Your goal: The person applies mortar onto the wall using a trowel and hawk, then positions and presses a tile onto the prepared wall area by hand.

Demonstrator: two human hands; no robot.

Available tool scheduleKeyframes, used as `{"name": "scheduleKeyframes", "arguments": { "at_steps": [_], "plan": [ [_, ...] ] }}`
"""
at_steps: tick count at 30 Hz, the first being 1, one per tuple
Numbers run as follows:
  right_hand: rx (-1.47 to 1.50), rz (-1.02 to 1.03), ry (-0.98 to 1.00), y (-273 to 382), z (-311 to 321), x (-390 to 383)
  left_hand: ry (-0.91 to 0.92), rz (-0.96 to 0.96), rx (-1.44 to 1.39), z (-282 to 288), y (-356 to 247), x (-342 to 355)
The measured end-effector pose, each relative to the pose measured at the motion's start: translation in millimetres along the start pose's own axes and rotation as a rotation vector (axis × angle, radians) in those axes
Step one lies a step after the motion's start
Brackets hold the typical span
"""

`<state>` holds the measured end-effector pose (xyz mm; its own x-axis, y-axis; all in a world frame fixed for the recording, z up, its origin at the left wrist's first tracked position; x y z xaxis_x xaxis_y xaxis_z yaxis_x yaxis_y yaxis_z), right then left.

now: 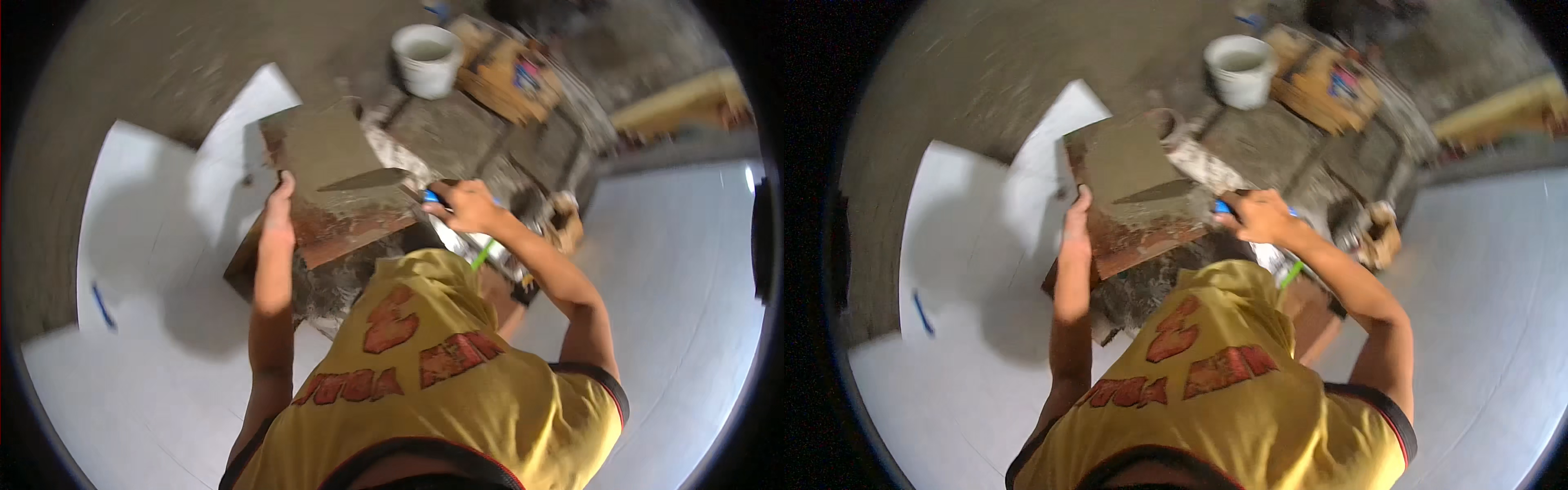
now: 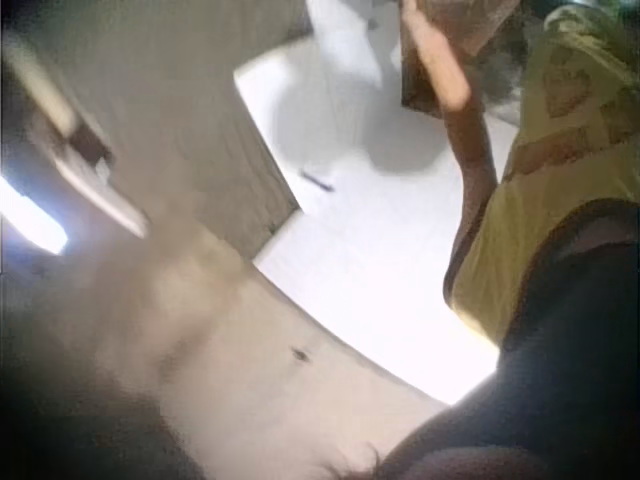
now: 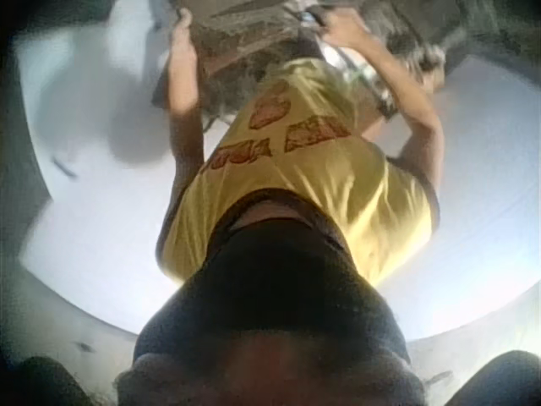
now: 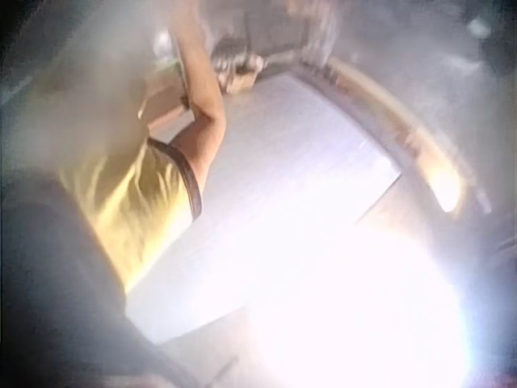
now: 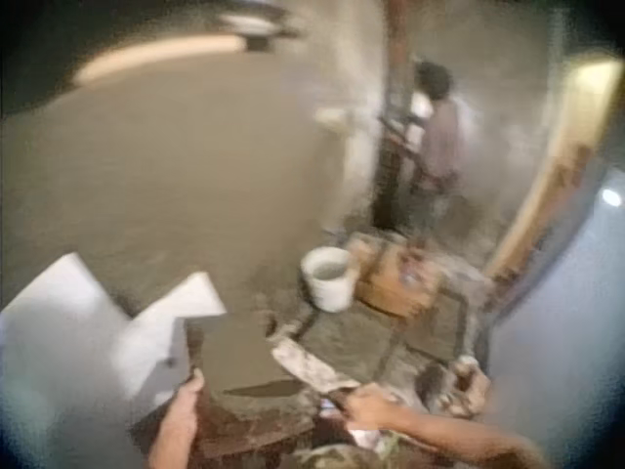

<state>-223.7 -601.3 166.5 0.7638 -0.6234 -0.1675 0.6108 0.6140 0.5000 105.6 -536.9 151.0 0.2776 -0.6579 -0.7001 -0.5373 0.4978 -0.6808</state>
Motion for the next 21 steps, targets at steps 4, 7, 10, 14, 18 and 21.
{"name": "scheduleKeyframes", "arguments": {
  "at_steps": [4, 7, 10, 14, 18, 21],
  "plan": [
    [0.106, -0.272, -0.076, -105, -43, -12, 0.356, 0.188, 0.116, -96, 44, 66],
    [0.175, -0.486, -0.251, -183, -83, -10, 0.375, 0.256, 0.302, -132, 79, 95],
    [0.307, -0.832, -0.126, -281, -122, 14, 0.327, 0.399, 0.15, -148, 130, 144],
    [0.425, -0.932, 0.022, -418, -243, 59, -0.094, 0.446, -0.014, -98, 215, 210],
    [0.169, -0.859, 0.163, -591, -340, 107, -0.153, 0.458, -0.245, -22, 307, 250],
    [0.016, -0.821, 0.235, -689, -353, 194, -0.261, 0.457, -0.097, 56, 343, 238]
  ]
}}
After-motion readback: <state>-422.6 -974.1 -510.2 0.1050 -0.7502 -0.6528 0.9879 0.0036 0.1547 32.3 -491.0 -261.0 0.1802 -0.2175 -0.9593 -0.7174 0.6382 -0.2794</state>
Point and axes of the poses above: each hand's wrist, its own x-axis towards the middle knuckle, its own z-axis out of the back of the hand, y = z × x, the point moved 4 cm from there along x, towards the middle knuckle, and after that the axes turned 7 degrees about z, right-handed, at the moved point
